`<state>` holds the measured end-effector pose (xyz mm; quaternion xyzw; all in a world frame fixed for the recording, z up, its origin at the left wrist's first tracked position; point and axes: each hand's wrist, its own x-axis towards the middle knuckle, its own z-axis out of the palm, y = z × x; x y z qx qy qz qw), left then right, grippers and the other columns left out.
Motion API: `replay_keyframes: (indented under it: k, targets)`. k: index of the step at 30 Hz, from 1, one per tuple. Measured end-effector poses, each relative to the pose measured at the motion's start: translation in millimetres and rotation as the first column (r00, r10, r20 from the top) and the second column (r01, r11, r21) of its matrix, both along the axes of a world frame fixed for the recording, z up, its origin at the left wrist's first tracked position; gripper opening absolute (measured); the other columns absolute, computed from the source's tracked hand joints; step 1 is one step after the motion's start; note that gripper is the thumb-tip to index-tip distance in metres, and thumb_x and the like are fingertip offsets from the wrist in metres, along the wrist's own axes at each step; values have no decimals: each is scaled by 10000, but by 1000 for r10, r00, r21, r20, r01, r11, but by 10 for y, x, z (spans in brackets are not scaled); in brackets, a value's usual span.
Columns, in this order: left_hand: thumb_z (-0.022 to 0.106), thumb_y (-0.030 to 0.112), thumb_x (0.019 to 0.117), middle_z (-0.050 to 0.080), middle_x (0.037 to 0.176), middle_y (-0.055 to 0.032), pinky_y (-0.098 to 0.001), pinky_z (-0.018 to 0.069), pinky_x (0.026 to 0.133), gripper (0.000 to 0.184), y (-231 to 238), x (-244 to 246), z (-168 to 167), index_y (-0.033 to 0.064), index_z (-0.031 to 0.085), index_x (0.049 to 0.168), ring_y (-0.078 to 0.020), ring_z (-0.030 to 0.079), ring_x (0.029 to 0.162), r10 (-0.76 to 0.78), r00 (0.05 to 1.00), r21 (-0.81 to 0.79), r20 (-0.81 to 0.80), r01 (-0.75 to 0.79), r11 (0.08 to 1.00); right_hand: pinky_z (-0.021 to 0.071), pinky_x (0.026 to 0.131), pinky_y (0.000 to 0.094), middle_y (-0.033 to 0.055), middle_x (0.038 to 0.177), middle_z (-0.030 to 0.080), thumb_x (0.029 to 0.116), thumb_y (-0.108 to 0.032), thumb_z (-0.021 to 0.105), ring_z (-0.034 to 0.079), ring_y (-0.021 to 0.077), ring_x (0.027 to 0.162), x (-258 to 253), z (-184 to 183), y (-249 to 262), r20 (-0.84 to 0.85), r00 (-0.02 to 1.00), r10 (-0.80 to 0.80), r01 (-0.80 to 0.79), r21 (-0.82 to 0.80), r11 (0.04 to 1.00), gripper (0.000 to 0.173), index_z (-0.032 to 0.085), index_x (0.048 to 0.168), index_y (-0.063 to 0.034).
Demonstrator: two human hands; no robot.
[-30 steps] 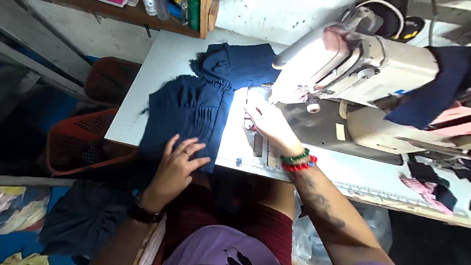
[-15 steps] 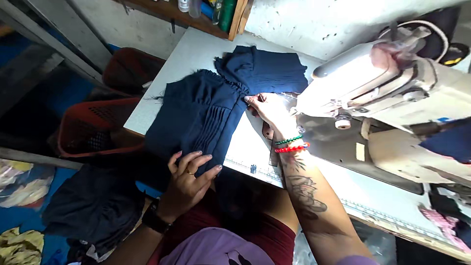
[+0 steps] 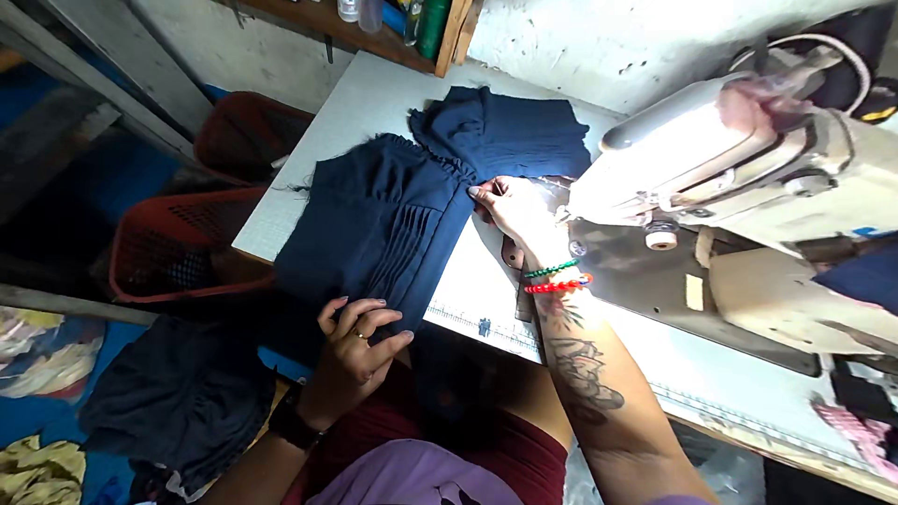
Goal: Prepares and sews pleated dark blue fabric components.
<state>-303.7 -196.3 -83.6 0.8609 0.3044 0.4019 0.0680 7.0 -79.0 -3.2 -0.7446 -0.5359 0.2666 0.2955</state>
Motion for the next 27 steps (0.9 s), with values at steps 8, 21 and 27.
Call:
replay_keyframes:
  k: [8, 21, 27]
  targets:
    - [624, 337, 995, 667, 1168, 23, -469, 255, 1132, 117, -37, 131, 30, 261, 699, 1044, -151, 541, 1237, 141, 985, -51, 95, -136, 989, 501, 568, 303, -12, 711, 656, 1084, -513, 415, 593, 79, 575, 20, 49, -11, 14, 999, 33, -33, 6, 999, 545, 690, 877, -92]
    - [598, 149, 972, 637, 884, 2, -148, 483, 618, 346, 14, 37, 284, -68, 546, 1237, -7, 569, 725, 270, 879, -480, 393, -54, 876, 534, 688, 311, 35, 997, 728, 1062, -145, 500, 641, 102, 751, -6, -54, -236, 106, 956, 272, -292, 304, 907, 277, 713, 1237, -170]
    - [655, 162, 937, 668, 877, 23, -144, 466, 572, 358, -46, 41, 307, -31, 598, 1234, 2, 565, 684, 306, 903, -547, 301, -99, 831, 526, 877, 409, 68, 1136, 740, 1051, -166, 492, 689, 161, 984, -36, -91, -96, 220, 939, 264, -311, 221, 924, 337, 707, 1309, -199]
